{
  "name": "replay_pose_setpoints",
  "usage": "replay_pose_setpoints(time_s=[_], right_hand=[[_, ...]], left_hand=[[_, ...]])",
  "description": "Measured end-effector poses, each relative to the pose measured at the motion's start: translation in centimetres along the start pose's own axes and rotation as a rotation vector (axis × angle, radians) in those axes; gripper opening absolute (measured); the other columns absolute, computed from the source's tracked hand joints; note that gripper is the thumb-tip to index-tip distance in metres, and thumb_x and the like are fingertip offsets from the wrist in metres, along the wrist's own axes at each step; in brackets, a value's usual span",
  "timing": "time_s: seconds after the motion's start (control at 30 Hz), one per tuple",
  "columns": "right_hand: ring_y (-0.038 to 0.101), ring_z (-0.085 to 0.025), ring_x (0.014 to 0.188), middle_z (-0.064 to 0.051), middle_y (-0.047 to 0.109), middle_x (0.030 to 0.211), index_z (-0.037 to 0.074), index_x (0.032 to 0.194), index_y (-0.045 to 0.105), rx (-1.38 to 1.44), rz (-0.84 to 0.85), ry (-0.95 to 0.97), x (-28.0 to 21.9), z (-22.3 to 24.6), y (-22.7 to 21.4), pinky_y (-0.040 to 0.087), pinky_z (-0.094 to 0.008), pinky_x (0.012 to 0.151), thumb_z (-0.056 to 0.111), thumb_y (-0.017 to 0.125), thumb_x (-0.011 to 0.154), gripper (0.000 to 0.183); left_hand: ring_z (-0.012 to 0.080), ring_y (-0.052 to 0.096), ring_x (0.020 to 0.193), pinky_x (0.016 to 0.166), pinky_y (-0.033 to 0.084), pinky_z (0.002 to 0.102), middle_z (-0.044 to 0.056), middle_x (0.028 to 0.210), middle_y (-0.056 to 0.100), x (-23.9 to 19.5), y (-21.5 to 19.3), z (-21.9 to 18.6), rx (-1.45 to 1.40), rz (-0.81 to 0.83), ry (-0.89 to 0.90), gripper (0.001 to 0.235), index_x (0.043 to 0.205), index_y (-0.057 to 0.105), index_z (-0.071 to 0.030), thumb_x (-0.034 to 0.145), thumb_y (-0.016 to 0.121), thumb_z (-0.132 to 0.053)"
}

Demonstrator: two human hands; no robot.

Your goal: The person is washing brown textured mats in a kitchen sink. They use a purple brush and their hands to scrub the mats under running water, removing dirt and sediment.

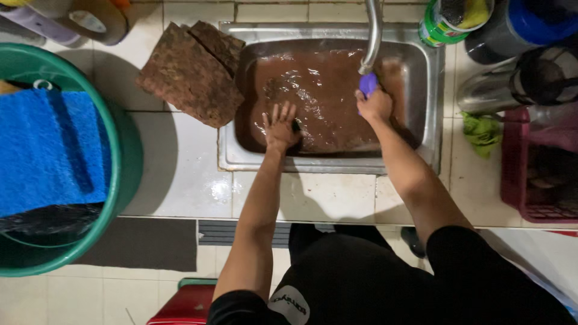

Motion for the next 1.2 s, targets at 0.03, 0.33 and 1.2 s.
replay_pose_setpoints(time_s=[0.03, 0.33, 1.2], right_hand=[[0.075, -0.033, 0.082, -0.016, 0.075, 0.090, 0.005, 0.120, 0.065, -0.041, -0.009, -0.003, 1.0, 0.3, 0.6, 0.059, -0.044, 0.080, 0.048, 0.067, 0.095, 0.050], [0.073, -0.035, 0.078, -0.017, 0.073, 0.082, 0.008, 0.103, 0.071, 0.028, 0.008, -0.118, -0.1, 3.0, 4.4, 0.058, -0.047, 0.071, 0.059, 0.070, 0.087, 0.053], [0.072, -0.041, 0.085, -0.022, 0.073, 0.089, 0.005, 0.104, 0.075, -0.310, 0.047, -0.148, -5.3, -5.9, -3.8, 0.057, -0.051, 0.079, 0.053, 0.073, 0.092, 0.049]], left_hand=[[0.0284, -0.010, 0.158, 0.125, -0.001, 0.062, -0.003, 0.170, -0.017, 0.2, 0.2, 0.0, 0.024, -0.008, -0.021, 0.102, 0.165, -0.007, -0.031, 0.091, 0.040, -0.082], [0.0332, 0.043, 0.139, 0.115, 0.036, 0.051, 0.008, 0.158, 0.038, 2.5, -2.7, 3.4, -0.254, -0.144, -0.031, 0.070, 0.149, 0.047, -0.026, 0.088, 0.063, -0.054], [0.0322, 0.070, 0.113, 0.090, 0.059, 0.039, 0.019, 0.120, 0.072, 0.9, 5.2, 9.0, -0.232, -0.003, -0.320, 0.035, 0.117, 0.071, -0.005, 0.087, 0.071, -0.022]])
Point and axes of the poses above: each hand's wrist, its own x-axis towards the middle knuckle, its own y-axis out of the palm, z = x × y, the point moved 3 cm from there along x, towards the middle knuckle
